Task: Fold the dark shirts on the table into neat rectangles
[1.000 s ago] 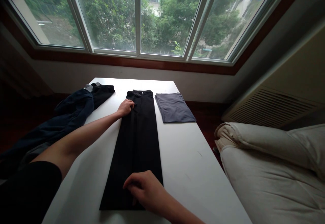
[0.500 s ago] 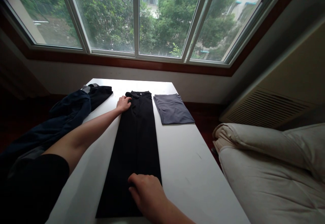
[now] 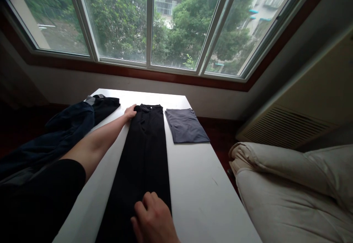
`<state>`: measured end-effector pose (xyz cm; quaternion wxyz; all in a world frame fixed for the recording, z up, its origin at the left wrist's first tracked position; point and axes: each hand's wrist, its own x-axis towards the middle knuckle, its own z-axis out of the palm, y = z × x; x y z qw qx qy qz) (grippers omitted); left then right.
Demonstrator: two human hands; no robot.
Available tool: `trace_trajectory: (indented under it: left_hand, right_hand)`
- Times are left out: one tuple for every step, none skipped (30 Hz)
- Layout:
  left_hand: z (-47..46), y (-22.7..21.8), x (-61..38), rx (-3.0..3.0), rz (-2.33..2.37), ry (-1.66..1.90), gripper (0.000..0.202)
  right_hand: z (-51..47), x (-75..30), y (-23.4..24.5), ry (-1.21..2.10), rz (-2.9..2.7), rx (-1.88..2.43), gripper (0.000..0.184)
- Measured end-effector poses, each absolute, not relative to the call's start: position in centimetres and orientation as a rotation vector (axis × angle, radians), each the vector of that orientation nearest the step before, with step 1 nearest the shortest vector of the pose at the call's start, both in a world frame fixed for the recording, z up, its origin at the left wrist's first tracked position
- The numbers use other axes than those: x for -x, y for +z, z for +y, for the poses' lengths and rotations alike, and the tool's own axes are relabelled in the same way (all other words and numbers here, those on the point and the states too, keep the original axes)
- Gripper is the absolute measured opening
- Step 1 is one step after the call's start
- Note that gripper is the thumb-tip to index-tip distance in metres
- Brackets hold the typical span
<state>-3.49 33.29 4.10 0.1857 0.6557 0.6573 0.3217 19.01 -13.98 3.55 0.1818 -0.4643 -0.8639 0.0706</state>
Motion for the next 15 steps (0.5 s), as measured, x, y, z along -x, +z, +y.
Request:
trace_trajectory:
  left_hand:
    - [33.1,4.3,3.5,-1.828,1.837,0.918,0.074]
    - [33.0,4.6,3.5,-1.809,1.825,0.927,0.077]
    - [32.8,4.8,3.6,-1.791,1.816,0.932,0.078]
    - [32.8,5.0,3.7,-1.774,1.813,0.933,0.078]
    - [32.7,5.3,3.9,-1.759,1.814,0.929,0.075]
    - [32.7,5.5,4.1,-1.746,1.820,0.920,0.071]
    - [32.8,5.6,4.3,-1.735,1.829,0.908,0.066]
    - [32.8,5.8,4.6,-1.725,1.839,0.895,0.061]
    - [32.9,5.9,4.8,-1.715,1.848,0.882,0.055]
    - [32.9,5.9,5.0,-1.707,1.857,0.869,0.050]
    - [33.0,5.9,5.0,-1.700,1.864,0.858,0.045]
    - [33.0,5.9,5.0,-1.695,1.871,0.847,0.042]
    - [33.1,5.9,5.0,-1.690,1.877,0.838,0.039]
    - [33.2,5.9,4.9,-1.686,1.884,0.830,0.037]
    - [33.4,5.9,4.7,-1.683,1.892,0.824,0.035]
  right_hand:
    - [-14.0,-18.8,2.9,0.098,-2.437,1.195,0.021]
    - [-14.0,-18.6,2.3,0.003,-2.448,1.076,0.027]
    - [-14.0,-18.3,1.8,-0.070,-2.474,0.972,0.032]
    - [-14.1,-18.0,1.4,-0.114,-2.514,0.903,0.037]
    - [-14.2,-17.7,1.2,-0.128,-2.562,0.874,0.041]
    - [-14.3,-17.5,1.1,-0.120,-2.609,0.884,0.045]
    - [-14.4,-17.3,1.2,-0.102,-2.650,0.915,0.049]
    - [-14.5,-17.1,1.3,-0.082,-2.682,0.947,0.052]
    - [-14.5,-16.9,1.5,-0.067,-2.703,0.965,0.054]
    - [-14.7,-16.7,1.6,-0.066,-2.707,0.963,0.051]
    - [-14.8,-16.5,1.6,-0.080,-2.697,0.945,0.044]
    - [-14.9,-16.2,1.4,-0.109,-2.676,0.917,0.035]
    - [-15.1,-15.8,1.2,-0.146,-2.647,0.893,0.028]
    - [-15.2,-15.5,0.9,-0.186,-2.615,0.881,0.024]
    - [-15.4,-15.1,0.6,-0.220,-2.586,0.884,0.023]
